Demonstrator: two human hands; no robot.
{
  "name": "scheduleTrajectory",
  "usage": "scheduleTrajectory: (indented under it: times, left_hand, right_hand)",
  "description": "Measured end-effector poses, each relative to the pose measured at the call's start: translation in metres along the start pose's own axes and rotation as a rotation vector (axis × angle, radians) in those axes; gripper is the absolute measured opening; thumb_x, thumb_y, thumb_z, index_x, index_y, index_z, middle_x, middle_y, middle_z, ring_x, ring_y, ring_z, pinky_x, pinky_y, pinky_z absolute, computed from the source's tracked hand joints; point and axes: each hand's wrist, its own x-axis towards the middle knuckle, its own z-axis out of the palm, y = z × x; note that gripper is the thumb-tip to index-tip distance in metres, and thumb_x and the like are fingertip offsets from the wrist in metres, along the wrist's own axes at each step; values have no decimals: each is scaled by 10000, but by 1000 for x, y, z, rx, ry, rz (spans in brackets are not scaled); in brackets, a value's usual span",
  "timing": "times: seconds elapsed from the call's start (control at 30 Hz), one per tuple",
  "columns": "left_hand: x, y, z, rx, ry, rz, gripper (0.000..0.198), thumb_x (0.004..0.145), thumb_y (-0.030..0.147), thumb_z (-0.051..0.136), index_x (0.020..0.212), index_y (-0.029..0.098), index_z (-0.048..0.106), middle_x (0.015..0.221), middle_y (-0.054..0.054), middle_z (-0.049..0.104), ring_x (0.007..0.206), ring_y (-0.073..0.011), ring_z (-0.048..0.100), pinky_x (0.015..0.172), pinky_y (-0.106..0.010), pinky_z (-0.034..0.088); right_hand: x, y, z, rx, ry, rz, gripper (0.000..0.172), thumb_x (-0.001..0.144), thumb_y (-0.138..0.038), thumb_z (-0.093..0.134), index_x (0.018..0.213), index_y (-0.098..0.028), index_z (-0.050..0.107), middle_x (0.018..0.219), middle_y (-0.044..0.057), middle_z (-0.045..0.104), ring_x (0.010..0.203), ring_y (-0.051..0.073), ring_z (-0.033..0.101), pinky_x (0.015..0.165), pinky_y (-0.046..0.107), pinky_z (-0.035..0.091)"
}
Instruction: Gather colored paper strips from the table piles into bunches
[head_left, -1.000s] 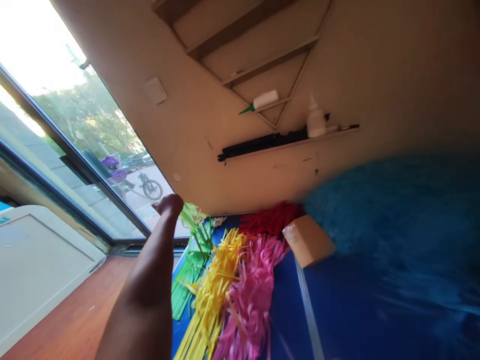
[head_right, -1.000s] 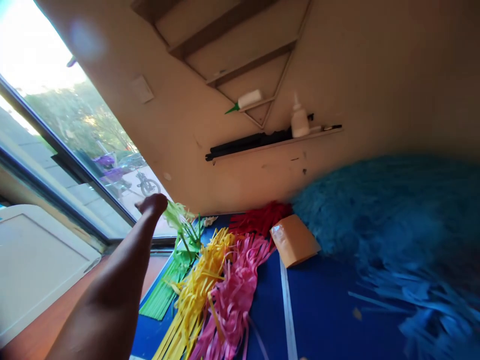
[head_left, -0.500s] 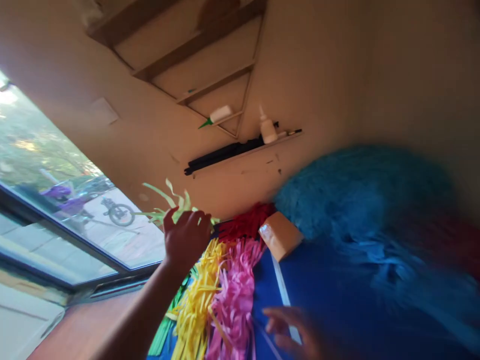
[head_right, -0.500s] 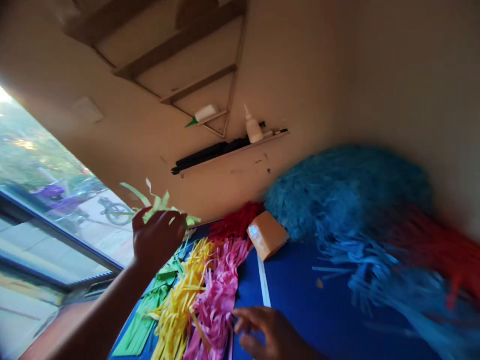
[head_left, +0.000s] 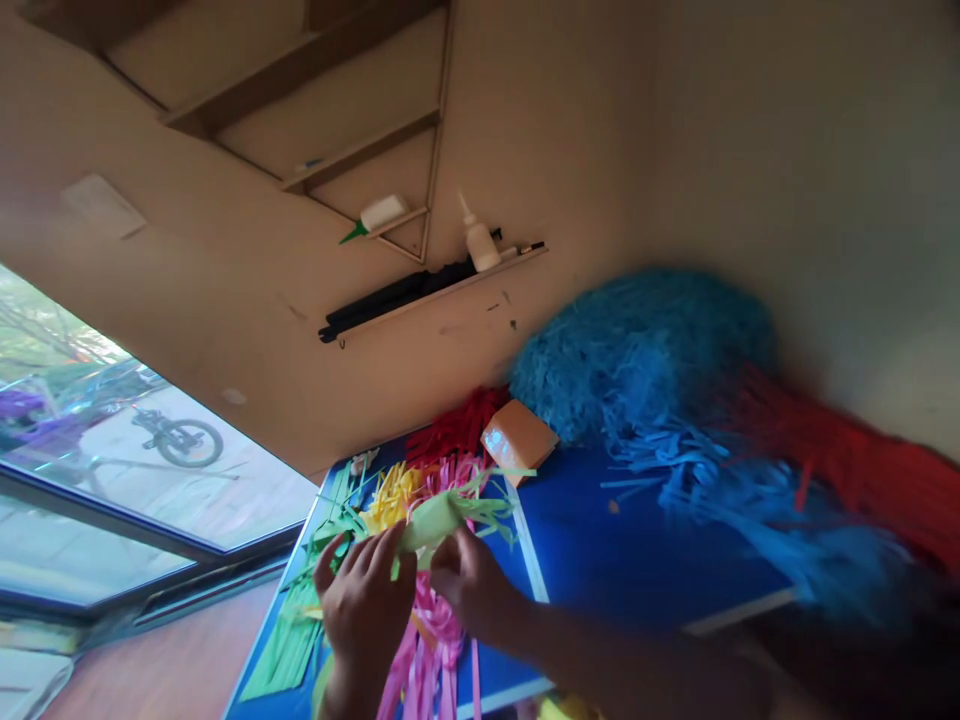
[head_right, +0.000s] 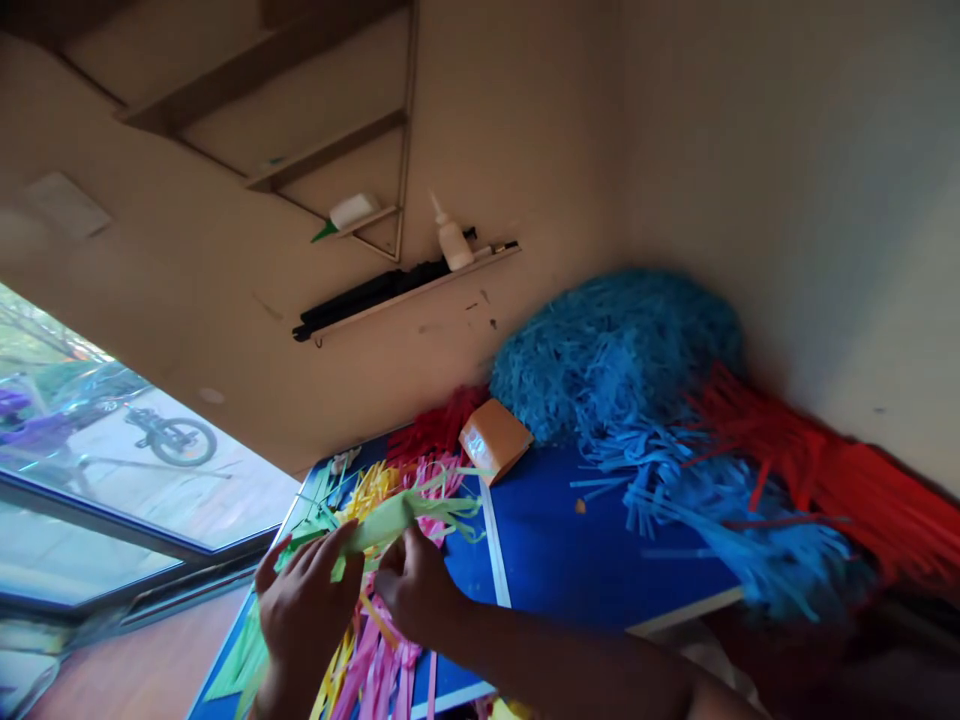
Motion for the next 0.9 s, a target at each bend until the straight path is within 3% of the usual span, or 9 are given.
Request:
scheduleTrajectory:
  times: [0.07, 0.17, 0.3, 0.43, 0.5, 0.6, 0.7, 0.8, 0.9]
  left_hand:
    - [-13, 1, 8, -28, -13, 7, 288, 905, 323, 422, 1044, 317, 675, 944, -23, 789, 882, -218, 724, 1091, -454, 321]
    - [-26, -1, 16, -37, -64, -5, 295, 916, 311, 413, 1055, 327, 673, 977, -18, 787, 895, -216, 724, 1093, -456, 324]
    - [-35, -9, 27, -162, -235, -89, 299, 892, 276, 433, 1009, 329, 703, 995, -7, 786, 949, -224, 715, 1069, -438, 372]
    - [-41, -7, 41, -318, -396, -201, 323, 883, 290, 435, 990, 258, 738, 916, -41, 793, 885, -229, 724, 811, -343, 517]
    - [-42, 0, 44, -342, -411, -210, 356, 908, 316, 403, 921, 245, 752, 841, -37, 791, 792, -209, 727, 676, -294, 511]
    - [-42, 11, 42, -365, -411, -167, 401, 927, 373, 402, 783, 242, 752, 750, -26, 773, 723, -187, 713, 673, -271, 495]
    - [-40, 16, 33, -356, -397, -123, 404, 931, 369, 407, 760, 239, 749, 740, -31, 769, 750, -197, 712, 780, -307, 494]
    - [-39, 19, 24, -345, -397, -107, 401, 935, 353, 409, 753, 235, 747, 751, -38, 774, 752, -212, 714, 820, -349, 488]
    - [-39, 27, 21, -348, -407, -93, 409, 945, 336, 410, 726, 241, 742, 756, -31, 777, 763, -220, 718, 909, -406, 454]
  right_hand:
    - [-9, 3, 2, 15, 33, 37, 170, 710, -48, 545, 826, -171, 533, 683, -39, 513, 623, 119, 519, 590, 233, 425]
    - [-12, 8, -3, -175, 56, 58, 178, 743, -79, 569, 893, -176, 561, 760, -4, 606, 677, 147, 593, 628, 249, 461]
    - [-11, 10, -35, -852, -48, -94, 135, 813, -256, 649, 901, -159, 680, 949, 97, 691, 887, 244, 646, 795, 344, 487]
    - [-33, 3, -62, -1380, -166, -134, 218, 883, -311, 626, 847, -127, 738, 929, 153, 710, 906, 280, 653, 844, 393, 457]
    - [-52, 1, -61, -1349, -236, -203, 259, 935, -336, 556, 842, -172, 734, 899, 103, 720, 839, 226, 664, 773, 325, 463]
    - [-72, -2, -50, -1244, -347, -252, 266, 960, -349, 506, 882, -213, 722, 822, 59, 733, 751, 193, 673, 677, 269, 455]
    - [-78, -10, -45, -1261, -252, -161, 253, 928, -358, 553, 991, -175, 715, 766, 105, 731, 692, 236, 675, 641, 302, 464]
    - [-77, -15, -48, -967, -191, -227, 211, 913, -263, 541, 1026, -180, 698, 867, 85, 731, 799, 219, 679, 740, 300, 497]
    - [-68, -2, -45, -625, -195, -203, 271, 813, -60, 499, 957, -185, 692, 994, 50, 704, 945, 186, 659, 855, 269, 501]
